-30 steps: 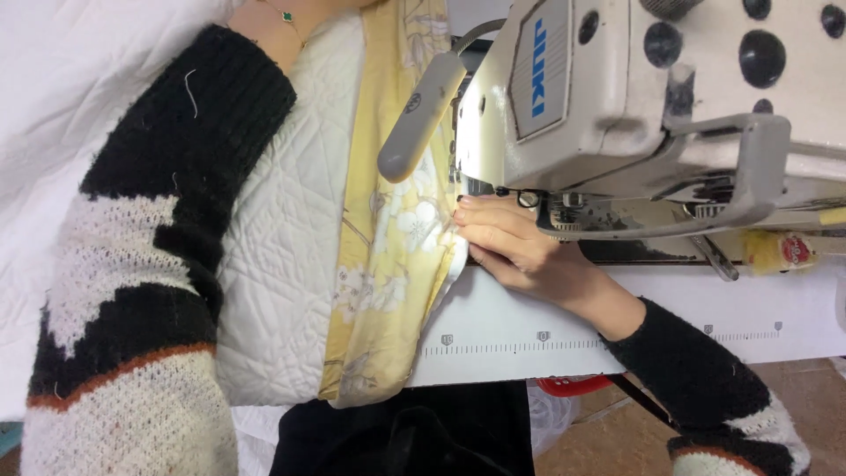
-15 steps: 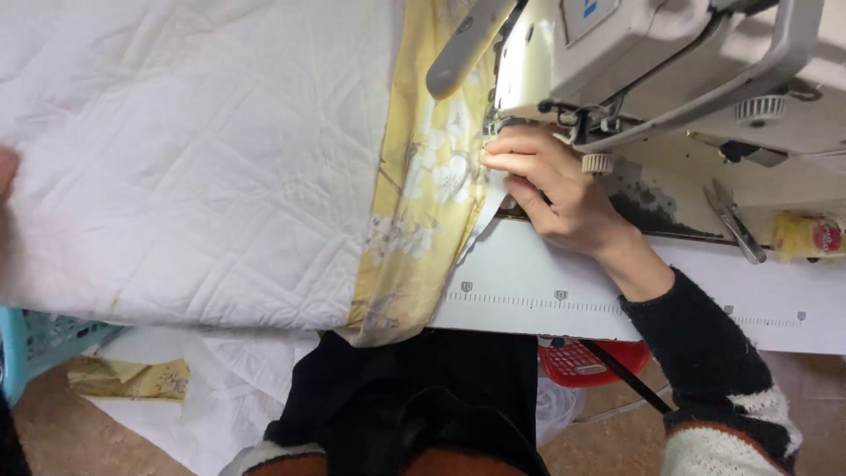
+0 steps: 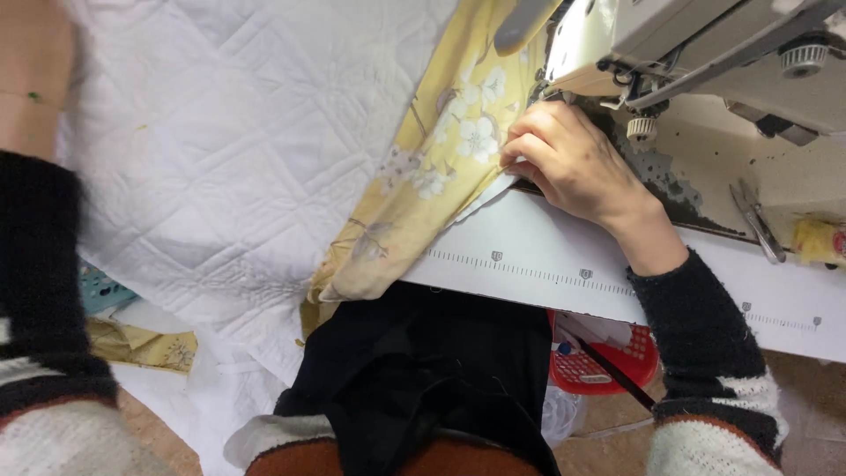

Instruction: Hand-stitching a decorative fabric border onto a quilted material and then finishing with an industrial sewing machine.

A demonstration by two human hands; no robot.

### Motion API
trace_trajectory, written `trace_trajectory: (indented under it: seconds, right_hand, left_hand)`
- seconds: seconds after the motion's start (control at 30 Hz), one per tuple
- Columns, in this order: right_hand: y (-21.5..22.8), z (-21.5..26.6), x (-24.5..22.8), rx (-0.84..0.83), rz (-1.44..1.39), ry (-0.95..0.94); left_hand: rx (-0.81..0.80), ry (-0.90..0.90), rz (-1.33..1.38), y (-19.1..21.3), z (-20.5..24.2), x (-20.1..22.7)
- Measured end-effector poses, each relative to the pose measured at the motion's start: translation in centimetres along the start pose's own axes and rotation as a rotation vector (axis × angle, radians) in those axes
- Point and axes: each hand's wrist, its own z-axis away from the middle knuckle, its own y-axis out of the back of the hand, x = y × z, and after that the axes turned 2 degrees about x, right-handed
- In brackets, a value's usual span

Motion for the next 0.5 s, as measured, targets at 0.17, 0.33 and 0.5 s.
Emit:
trace_trajectory:
  seconds: [0.17, 0.33, 0.5]
  right_hand:
    - [-0.6, 0.0, -0.1, 0.081, -0.019, 0.026]
    - [-1.2, 0.3, 0.1, 0.266, -0.32, -0.031]
    - [-2.0, 1.8, 0.9, 0.309, -0.215, -0.15]
  left_hand:
    - [0.048, -0.106, -0.021, -2.1, 6.9, 12.9]
    - [-0.757, 0.026, 0.61, -1.1, 9.5, 19.0]
    - [-0.889, 0.596, 1.094, 6.1, 3.6, 19.6]
